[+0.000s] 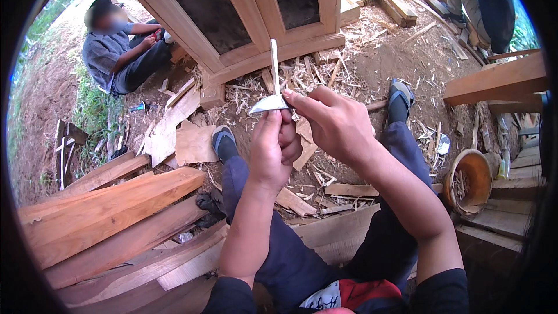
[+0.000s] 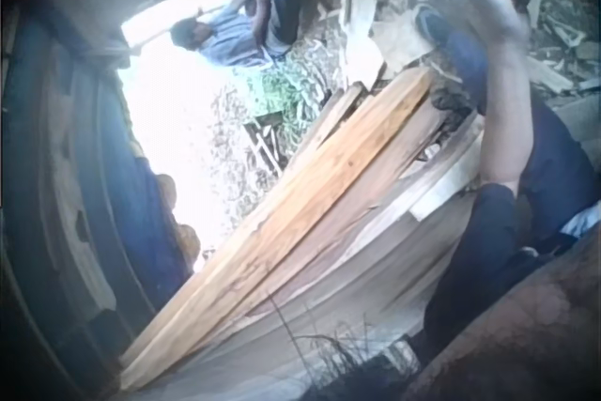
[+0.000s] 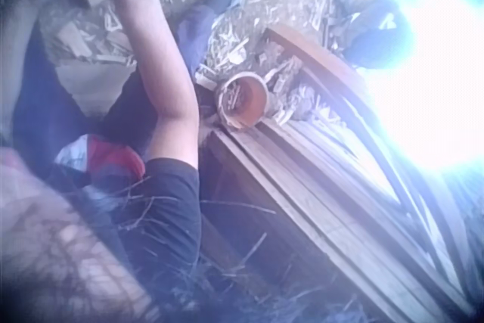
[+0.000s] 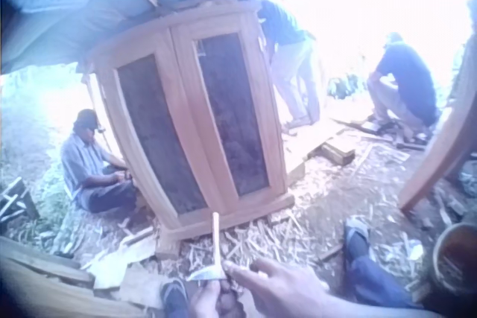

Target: The person sits on the ground and uses a curved knife to shave and shape a small wooden stick. They hold the stick in one hand and the knife in the other, repeatedly scraping the wood to create shavings. Other people are visible in the background working on a wooden structure.

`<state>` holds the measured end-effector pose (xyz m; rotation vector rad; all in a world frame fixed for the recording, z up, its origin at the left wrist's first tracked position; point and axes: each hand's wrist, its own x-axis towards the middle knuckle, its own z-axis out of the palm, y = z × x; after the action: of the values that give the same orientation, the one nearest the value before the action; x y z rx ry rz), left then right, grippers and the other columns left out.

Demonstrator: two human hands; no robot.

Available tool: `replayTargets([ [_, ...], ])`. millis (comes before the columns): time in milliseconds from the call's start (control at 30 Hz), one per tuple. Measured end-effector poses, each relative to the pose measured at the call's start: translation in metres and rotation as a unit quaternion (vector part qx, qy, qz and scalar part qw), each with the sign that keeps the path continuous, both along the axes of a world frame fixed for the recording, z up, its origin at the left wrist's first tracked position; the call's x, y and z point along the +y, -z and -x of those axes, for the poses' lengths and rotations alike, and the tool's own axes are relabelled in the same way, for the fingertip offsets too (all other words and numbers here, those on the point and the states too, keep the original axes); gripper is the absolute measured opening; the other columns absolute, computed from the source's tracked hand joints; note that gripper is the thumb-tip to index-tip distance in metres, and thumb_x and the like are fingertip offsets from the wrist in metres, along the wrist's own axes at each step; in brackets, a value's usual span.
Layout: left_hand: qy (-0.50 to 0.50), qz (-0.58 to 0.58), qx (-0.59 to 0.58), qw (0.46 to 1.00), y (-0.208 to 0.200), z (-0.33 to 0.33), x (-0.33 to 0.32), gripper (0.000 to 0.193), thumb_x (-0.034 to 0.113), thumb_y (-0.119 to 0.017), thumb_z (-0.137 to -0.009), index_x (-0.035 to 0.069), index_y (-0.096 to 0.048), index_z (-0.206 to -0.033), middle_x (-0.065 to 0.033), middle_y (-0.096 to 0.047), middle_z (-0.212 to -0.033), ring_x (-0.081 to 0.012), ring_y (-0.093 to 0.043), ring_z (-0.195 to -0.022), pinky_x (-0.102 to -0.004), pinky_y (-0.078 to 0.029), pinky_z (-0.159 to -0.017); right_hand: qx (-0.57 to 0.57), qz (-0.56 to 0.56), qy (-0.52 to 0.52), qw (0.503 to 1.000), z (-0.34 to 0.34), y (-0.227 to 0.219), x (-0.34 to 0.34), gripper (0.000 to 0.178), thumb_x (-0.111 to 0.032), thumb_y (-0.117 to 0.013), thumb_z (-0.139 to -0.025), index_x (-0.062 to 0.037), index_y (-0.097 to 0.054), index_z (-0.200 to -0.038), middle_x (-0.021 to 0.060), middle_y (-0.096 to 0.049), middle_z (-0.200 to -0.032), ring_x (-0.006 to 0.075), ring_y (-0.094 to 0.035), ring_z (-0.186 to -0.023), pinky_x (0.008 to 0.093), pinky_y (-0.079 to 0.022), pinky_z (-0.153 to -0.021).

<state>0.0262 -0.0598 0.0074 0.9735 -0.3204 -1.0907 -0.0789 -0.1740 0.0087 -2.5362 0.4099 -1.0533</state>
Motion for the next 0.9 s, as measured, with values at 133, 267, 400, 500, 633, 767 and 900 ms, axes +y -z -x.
replayTargets([
  [133,-0.007,0.052,0.056,0.997,0.004,-0.001,-0.002,0.024,0.033,-0.039,-0.103,0.013,-0.05,-0.093,0.0084,-0.028,-0.056,-0.0046,-0.019,-0.04,-0.0207,-0.019,-0.036,0.006,0.039,0.007,0.999,-0.006,0.006,-0.005,0.035,-0.011,-0.059,-0.081,-0.0232,-0.065,-0.114,0.0037,-0.059,-0.082,0.023,-0.064,-0.064,0.0363,-0.051,-0.049],
  [267,0.022,0.044,0.068,0.996,0.009,0.006,0.0,0.028,0.036,-0.037,-0.103,0.012,-0.05,-0.093,0.0082,-0.031,-0.055,-0.0041,-0.025,-0.039,-0.0197,-0.02,-0.035,0.03,0.026,0.129,0.991,-0.025,0.027,-0.04,0.036,-0.009,-0.059,-0.086,-0.0233,-0.066,-0.119,0.0091,-0.067,-0.083,0.023,-0.065,-0.064,0.036,-0.052,-0.053],
  [400,0.111,0.079,0.018,0.991,-0.012,0.037,0.011,0.032,0.036,-0.037,-0.103,0.009,-0.048,-0.089,0.0077,-0.028,-0.054,-0.0046,-0.023,-0.039,-0.0214,-0.021,-0.037,0.037,-0.103,0.264,0.958,0.0,0.039,-0.129,0.027,-0.021,-0.055,-0.094,-0.0214,-0.065,-0.118,0.0119,-0.07,-0.09,0.0305,-0.068,-0.084,0.0436,-0.053,-0.072],
  [500,0.034,0.033,0.016,0.999,0.0,0.004,0.011,0.03,0.033,-0.035,-0.104,0.009,-0.05,-0.095,0.0067,-0.028,-0.054,-0.0047,-0.022,-0.039,-0.0213,-0.02,-0.035,-0.055,-0.109,0.177,0.977,0.008,0.039,-0.106,0.024,-0.014,-0.059,-0.091,-0.0169,-0.067,-0.114,0.0117,-0.071,-0.092,0.0263,-0.07,-0.081,0.0396,-0.055,-0.069],
  [633,-0.002,0.037,0.029,0.999,0.002,-0.02,0.001,0.028,0.031,-0.035,-0.104,0.01,-0.052,-0.094,0.0074,-0.027,-0.055,-0.0044,-0.02,-0.038,-0.0211,-0.021,-0.034,-0.03,-0.056,0.0,0.998,-0.007,0.021,-0.045,0.031,-0.008,-0.062,-0.086,-0.0151,-0.065,-0.116,0.0089,-0.069,-0.086,0.0229,-0.068,-0.067,0.0334,-0.054,-0.057],
  [767,-0.007,0.041,0.048,0.998,0.005,-0.015,-0.002,0.028,0.031,-0.034,-0.104,0.011,-0.051,-0.094,0.0073,-0.027,-0.055,-0.0045,-0.021,-0.038,-0.0211,-0.021,-0.034,0.008,-0.092,-0.035,0.995,-0.009,0.014,-0.014,0.036,-0.01,-0.061,-0.085,-0.0203,-0.061,-0.12,0.0081,-0.064,-0.081,0.0275,-0.065,-0.064,0.0374,-0.052,-0.053],
  [900,-0.036,-0.003,-0.035,0.999,0.004,-0.009,-0.005,0.028,0.033,-0.034,-0.104,0.012,-0.049,-0.094,0.0066,-0.028,-0.056,-0.0043,-0.021,-0.038,-0.021,-0.021,-0.034,0.042,-0.066,-0.023,0.997,-0.009,0.015,-0.011,0.035,-0.012,-0.06,-0.086,-0.0216,-0.061,-0.12,0.0077,-0.062,-0.081,0.0285,-0.065,-0.064,0.0379,-0.051,-0.052],
])
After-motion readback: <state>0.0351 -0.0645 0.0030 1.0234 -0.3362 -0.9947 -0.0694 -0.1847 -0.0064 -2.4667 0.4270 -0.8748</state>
